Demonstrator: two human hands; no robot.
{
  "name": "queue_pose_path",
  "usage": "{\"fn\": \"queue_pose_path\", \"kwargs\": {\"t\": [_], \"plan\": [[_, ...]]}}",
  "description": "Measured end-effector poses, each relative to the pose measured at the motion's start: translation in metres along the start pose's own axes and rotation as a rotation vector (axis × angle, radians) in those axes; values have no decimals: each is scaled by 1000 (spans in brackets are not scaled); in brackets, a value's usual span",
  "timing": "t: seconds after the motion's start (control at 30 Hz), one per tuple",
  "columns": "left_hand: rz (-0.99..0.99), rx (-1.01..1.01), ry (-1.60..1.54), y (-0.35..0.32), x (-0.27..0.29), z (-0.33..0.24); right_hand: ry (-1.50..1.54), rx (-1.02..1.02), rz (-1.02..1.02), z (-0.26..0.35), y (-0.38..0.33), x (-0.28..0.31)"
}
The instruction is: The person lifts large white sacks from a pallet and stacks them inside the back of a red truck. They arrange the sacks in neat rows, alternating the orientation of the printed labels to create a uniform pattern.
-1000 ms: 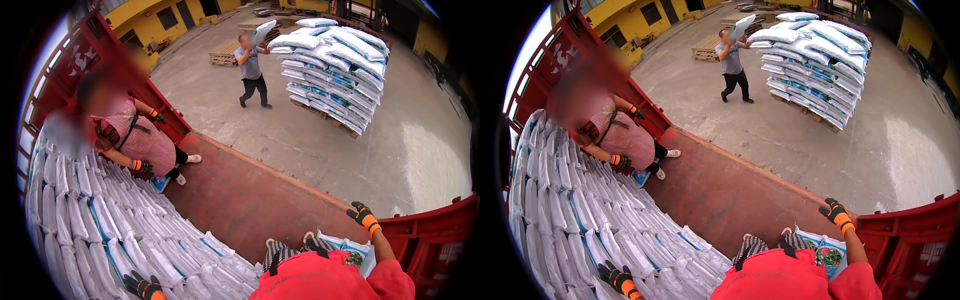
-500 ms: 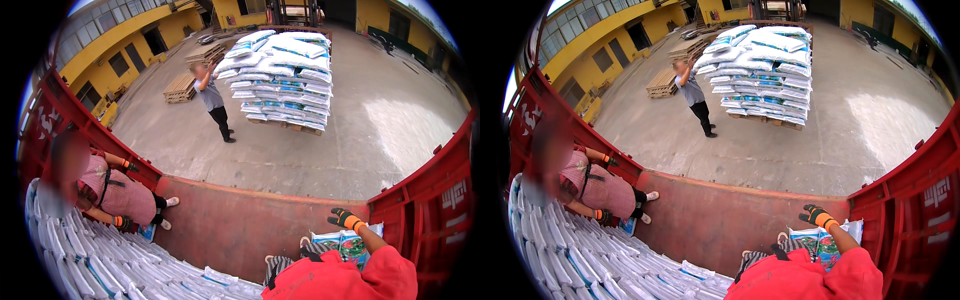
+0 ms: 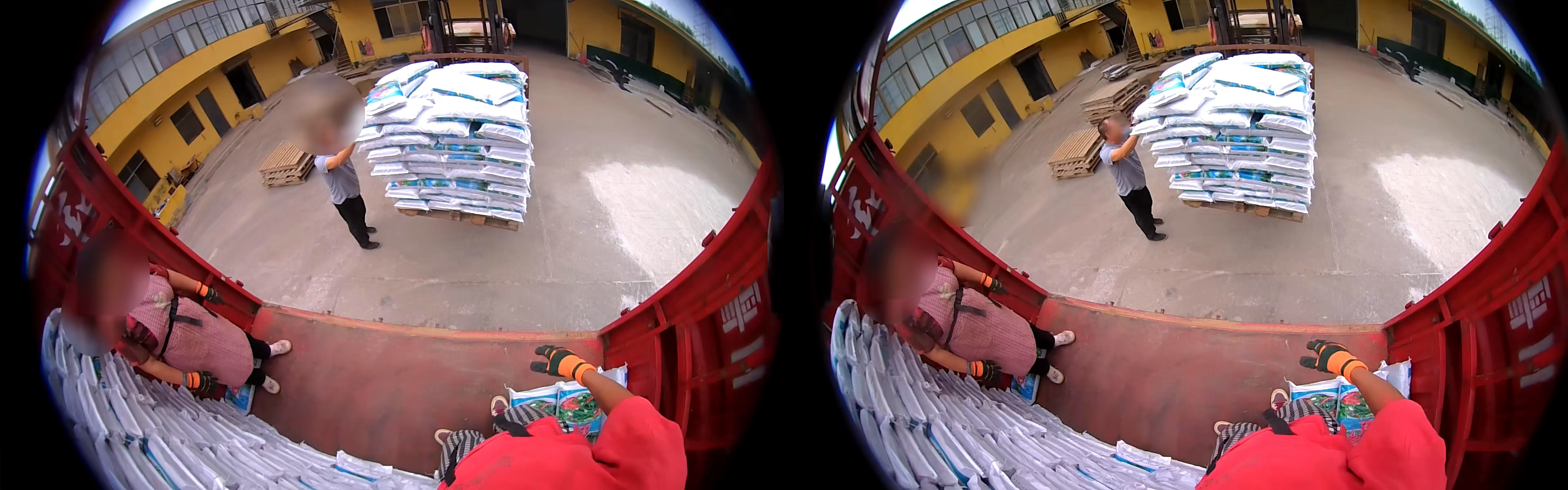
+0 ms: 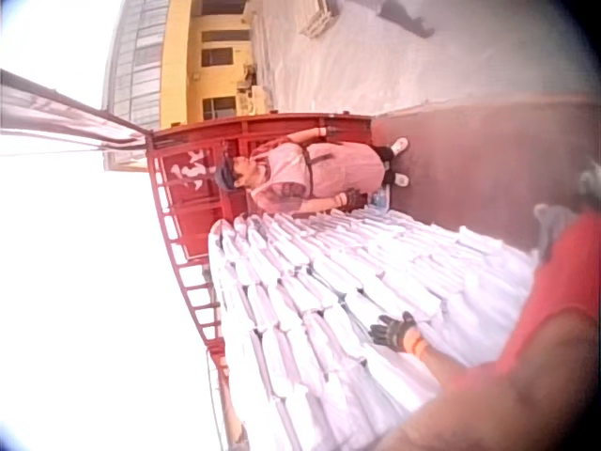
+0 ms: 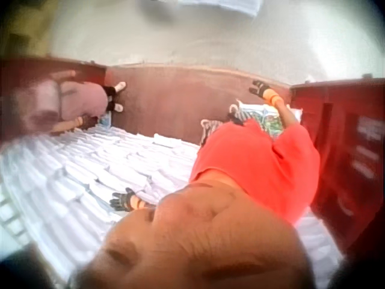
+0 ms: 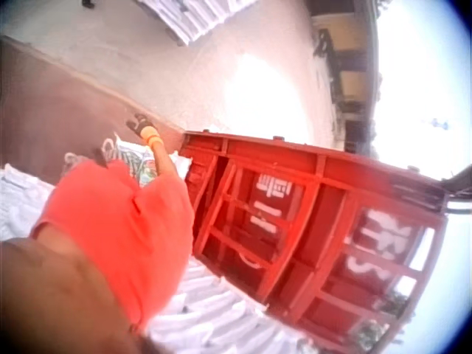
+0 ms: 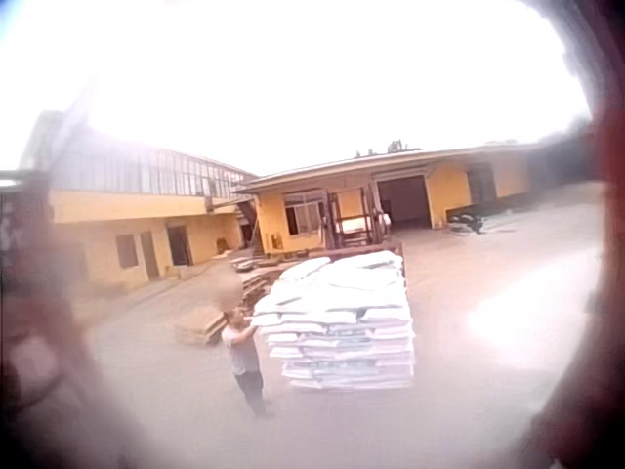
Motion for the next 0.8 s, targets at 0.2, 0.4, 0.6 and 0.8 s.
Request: {"fn": "queue_pose_path", "kwargs": {"t": [0.2,0.4,0.6,0.8], "plan": [[430,331,-168,6,14,21,71,54,-98,-9,20,-30],[241,249,-149,-9,18,15,81,377,-494,-63,61,-73],[274,282,-171,-14,20,16,128,191,-303,-67,89,-64],[264,306,-149,-11,19,13,45,254,-331,-39,85,-48]]}}
Point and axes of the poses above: each hand's wrist, its own y-axis towards the middle knuckle, its own x-axis out of the back of the hand, z = x × y, the point moved 1 cm from there along y, towards the middle knuckle, and after that the axes turned 6 degrees about z, right-handed, at the moved point
